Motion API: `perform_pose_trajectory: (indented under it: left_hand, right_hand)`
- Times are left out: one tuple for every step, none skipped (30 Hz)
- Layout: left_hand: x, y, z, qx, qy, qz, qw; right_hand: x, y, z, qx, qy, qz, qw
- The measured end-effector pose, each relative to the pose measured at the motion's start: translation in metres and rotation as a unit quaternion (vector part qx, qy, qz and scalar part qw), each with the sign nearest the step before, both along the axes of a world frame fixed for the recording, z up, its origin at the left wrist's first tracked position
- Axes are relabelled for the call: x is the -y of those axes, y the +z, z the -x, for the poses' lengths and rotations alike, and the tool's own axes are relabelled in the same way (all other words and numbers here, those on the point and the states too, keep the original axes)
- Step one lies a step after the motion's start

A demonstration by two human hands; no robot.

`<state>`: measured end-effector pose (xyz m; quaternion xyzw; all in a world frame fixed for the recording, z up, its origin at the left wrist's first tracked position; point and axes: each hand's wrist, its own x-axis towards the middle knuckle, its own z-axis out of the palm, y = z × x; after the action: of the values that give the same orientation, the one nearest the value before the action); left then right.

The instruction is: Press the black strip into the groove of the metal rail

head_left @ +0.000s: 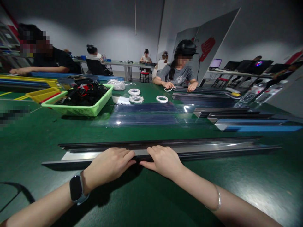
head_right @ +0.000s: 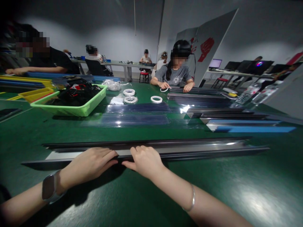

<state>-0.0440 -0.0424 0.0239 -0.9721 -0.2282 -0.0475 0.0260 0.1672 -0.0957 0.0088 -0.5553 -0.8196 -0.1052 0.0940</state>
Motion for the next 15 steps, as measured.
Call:
perform_pose_trajectory:
  left_hand:
    - [0.0003,-0.0003,0.0002,-0.002,0.001,-0.003,1.0]
    - [0.0006,-0.0007,0.0003,-0.004,0.003,-0.007,1.0]
    - [0.0009,-0.001,0.0004,-0.006,0.004,-0.01,1.0]
    - [0.0012,-0.0013,0.0004,-0.008,0.004,-0.014,1.0]
    - [0.0013,-0.0016,0.0004,-0.009,0.005,-0.016,1.0]
    - [0.0013,-0.0019,0.0003,-0.009,0.005,-0.018,1.0]
    - [0.0012,-0.0021,0.0001,-0.01,0.005,-0.017,1.0]
    - [0.0011,-0.0022,0.0,-0.009,0.005,-0.017,1.0]
    - [0.001,-0.0023,0.0,-0.008,0.005,-0.016,1.0]
    - [0.0008,-0.0023,-0.0001,-0.007,0.005,-0.016,1.0]
    - [0.0007,-0.0023,-0.0001,-0.005,0.005,-0.015,1.0]
    - [0.0007,-0.0022,-0.0001,-0.003,0.003,-0.015,1.0]
    - [0.0007,-0.0021,-0.0001,-0.001,0.002,-0.015,1.0]
    - [0.0008,-0.002,-0.0002,0.0,0.001,-0.016,1.0]
    - [0.0008,-0.0019,-0.0002,0.001,0.0,-0.017,1.0]
  right_hand:
    - [-0.0004,0.0,0.0,0.003,0.002,0.001,1.0]
    - [-0.0006,0.0,0.0,0.005,0.003,0.003,1.0]
    - [-0.0008,0.0001,0.0,0.008,0.004,0.004,1.0]
    - [-0.0008,0.0003,0.0,0.01,0.004,0.007,1.0]
    - [-0.0007,0.0006,0.0,0.012,0.006,0.009,1.0]
    - [-0.0004,0.0009,0.0,0.013,0.008,0.011,1.0]
    - [-0.0001,0.0013,0.0,0.012,0.01,0.013,1.0]
    - [0.0002,0.0018,-0.0001,0.009,0.011,0.015,1.0]
    - [0.0004,0.0024,-0.0002,0.003,0.013,0.016,1.0]
    - [0.0005,0.003,-0.0002,-0.005,0.016,0.018,1.0]
    - [0.0005,0.0037,-0.0003,-0.013,0.019,0.022,1.0]
    - [0.0005,0.0044,-0.0002,-0.02,0.021,0.028,0.999]
    - [0.0003,0.005,-0.0001,-0.025,0.024,0.035,0.999]
    - [0.0001,0.0056,0.0,-0.026,0.025,0.042,0.998]
    - [0.0,0.0061,0.0002,-0.024,0.026,0.047,0.998]
